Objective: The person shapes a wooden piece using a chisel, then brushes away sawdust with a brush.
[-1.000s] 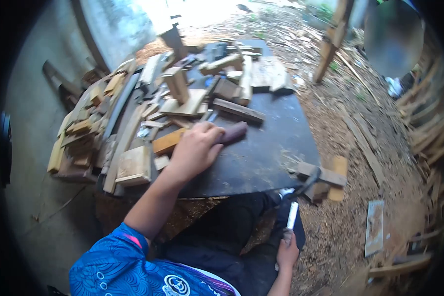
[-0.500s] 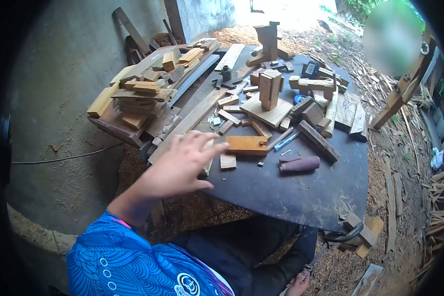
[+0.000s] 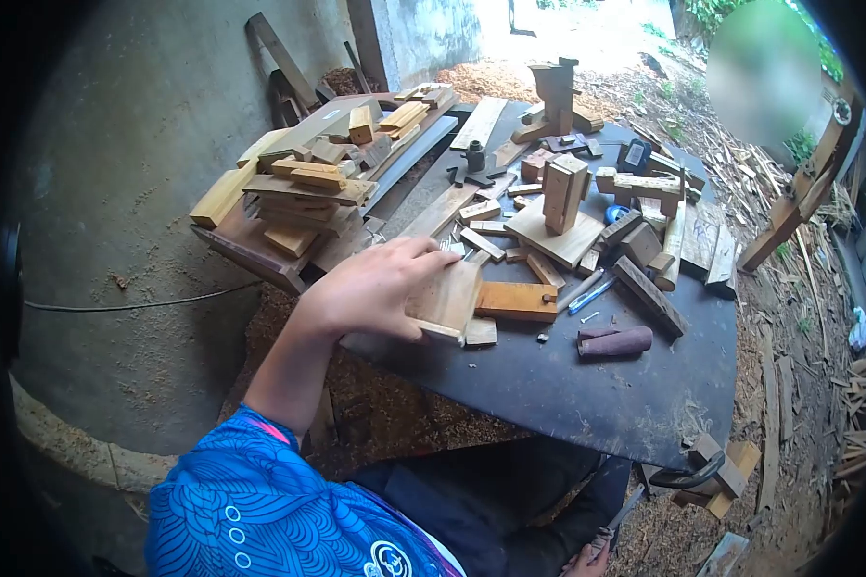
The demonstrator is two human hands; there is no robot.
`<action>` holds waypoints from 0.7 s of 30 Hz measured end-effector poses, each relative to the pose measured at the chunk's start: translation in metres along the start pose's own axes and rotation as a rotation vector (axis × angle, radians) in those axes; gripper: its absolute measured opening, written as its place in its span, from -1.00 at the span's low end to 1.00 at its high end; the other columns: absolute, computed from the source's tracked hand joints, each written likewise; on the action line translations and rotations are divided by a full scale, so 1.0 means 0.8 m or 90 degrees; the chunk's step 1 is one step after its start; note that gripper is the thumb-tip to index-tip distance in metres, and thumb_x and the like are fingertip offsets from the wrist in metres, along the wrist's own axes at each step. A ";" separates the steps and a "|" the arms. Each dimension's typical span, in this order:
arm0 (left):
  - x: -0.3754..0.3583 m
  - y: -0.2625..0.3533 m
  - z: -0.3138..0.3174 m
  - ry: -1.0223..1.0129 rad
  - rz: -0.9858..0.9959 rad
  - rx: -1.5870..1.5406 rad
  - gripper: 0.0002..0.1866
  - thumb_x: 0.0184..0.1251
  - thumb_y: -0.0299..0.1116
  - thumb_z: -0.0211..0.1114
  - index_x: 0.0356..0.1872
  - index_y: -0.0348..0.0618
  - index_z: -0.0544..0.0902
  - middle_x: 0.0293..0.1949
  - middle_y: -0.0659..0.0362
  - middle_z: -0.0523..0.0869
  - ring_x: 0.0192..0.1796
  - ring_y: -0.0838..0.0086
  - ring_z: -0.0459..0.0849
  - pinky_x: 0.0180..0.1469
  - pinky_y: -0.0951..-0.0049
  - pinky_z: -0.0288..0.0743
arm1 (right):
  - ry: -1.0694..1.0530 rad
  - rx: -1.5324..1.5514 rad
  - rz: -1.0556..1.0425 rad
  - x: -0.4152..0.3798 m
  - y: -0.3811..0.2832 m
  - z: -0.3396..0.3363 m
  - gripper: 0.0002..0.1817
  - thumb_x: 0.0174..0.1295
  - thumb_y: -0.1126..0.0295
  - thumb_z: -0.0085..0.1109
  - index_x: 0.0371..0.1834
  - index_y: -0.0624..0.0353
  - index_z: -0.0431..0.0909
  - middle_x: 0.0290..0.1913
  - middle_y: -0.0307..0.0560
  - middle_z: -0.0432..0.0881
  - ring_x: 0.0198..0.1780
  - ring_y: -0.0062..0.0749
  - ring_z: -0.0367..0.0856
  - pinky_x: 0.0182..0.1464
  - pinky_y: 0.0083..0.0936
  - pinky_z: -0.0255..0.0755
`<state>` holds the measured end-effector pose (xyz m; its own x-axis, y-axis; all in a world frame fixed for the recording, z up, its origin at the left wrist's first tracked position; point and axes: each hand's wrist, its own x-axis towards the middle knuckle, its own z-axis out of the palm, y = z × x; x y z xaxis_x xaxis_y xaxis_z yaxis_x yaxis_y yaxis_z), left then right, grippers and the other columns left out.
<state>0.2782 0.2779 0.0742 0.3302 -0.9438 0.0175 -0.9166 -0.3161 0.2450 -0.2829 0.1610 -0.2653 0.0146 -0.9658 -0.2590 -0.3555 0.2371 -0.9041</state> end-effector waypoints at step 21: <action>0.107 0.036 0.046 0.097 0.218 -0.078 0.01 -0.04 -0.08 0.63 0.50 -0.25 0.44 0.31 -0.08 0.55 0.37 -0.01 0.52 0.43 0.05 0.38 | -0.025 -0.223 0.083 -0.031 -0.110 0.011 -0.51 0.55 0.21 0.12 0.37 0.32 0.56 0.17 0.16 0.74 0.10 -0.08 0.71 0.21 -0.26 0.53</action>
<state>0.2719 0.1844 0.0467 0.0479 -0.9646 0.2594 -0.9485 0.0375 0.3144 -0.2439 0.1651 -0.1821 -0.0185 -0.9232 -0.3838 -0.6554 0.3011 -0.6926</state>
